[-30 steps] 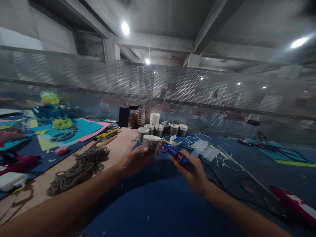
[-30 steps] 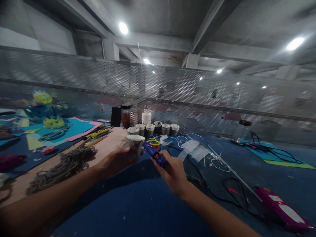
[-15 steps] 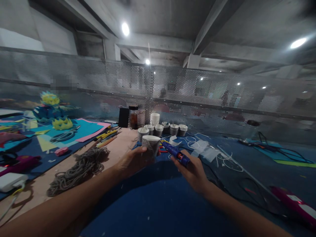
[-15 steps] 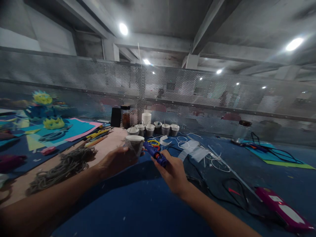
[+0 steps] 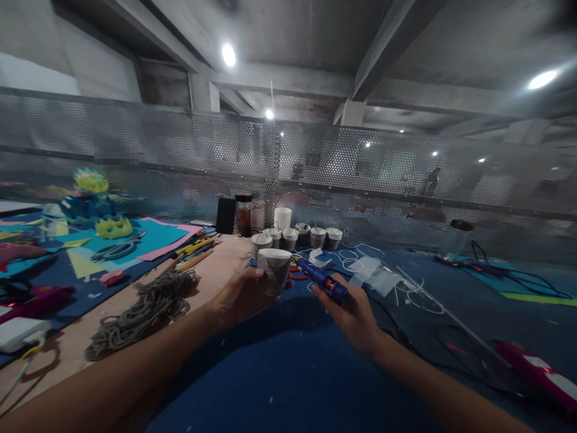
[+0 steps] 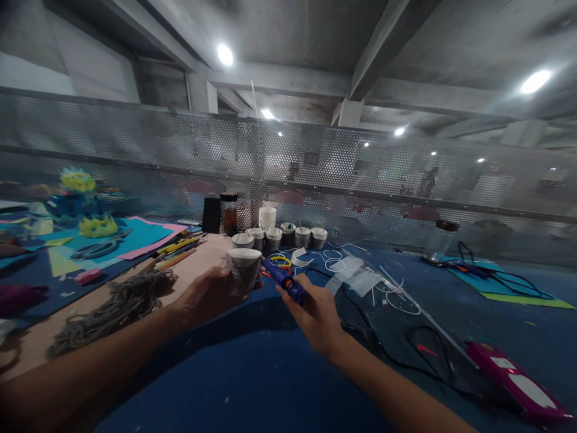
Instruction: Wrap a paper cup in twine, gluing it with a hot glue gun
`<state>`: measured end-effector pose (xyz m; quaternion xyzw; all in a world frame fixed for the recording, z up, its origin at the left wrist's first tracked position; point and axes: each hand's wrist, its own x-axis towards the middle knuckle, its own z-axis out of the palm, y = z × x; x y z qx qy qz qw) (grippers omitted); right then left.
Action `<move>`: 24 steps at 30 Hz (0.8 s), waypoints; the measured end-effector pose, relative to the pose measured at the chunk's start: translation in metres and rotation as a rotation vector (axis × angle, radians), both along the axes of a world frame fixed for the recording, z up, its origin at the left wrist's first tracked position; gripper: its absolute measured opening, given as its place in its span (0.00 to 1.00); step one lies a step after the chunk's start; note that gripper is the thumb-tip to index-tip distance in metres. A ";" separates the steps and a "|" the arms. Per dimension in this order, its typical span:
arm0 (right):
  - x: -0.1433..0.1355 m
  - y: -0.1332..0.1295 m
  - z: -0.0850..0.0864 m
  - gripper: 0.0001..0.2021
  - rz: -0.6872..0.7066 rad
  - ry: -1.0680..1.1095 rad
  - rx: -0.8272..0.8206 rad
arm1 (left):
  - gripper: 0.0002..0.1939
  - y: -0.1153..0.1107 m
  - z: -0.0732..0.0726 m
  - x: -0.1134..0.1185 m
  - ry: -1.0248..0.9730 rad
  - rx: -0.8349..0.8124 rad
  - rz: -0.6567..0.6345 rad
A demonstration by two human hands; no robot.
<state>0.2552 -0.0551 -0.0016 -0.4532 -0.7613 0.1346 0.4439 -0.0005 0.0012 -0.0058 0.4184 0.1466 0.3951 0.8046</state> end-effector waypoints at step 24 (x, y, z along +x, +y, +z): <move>-0.002 -0.002 0.001 0.13 0.013 0.010 0.006 | 0.24 0.000 -0.001 0.003 -0.042 0.053 0.022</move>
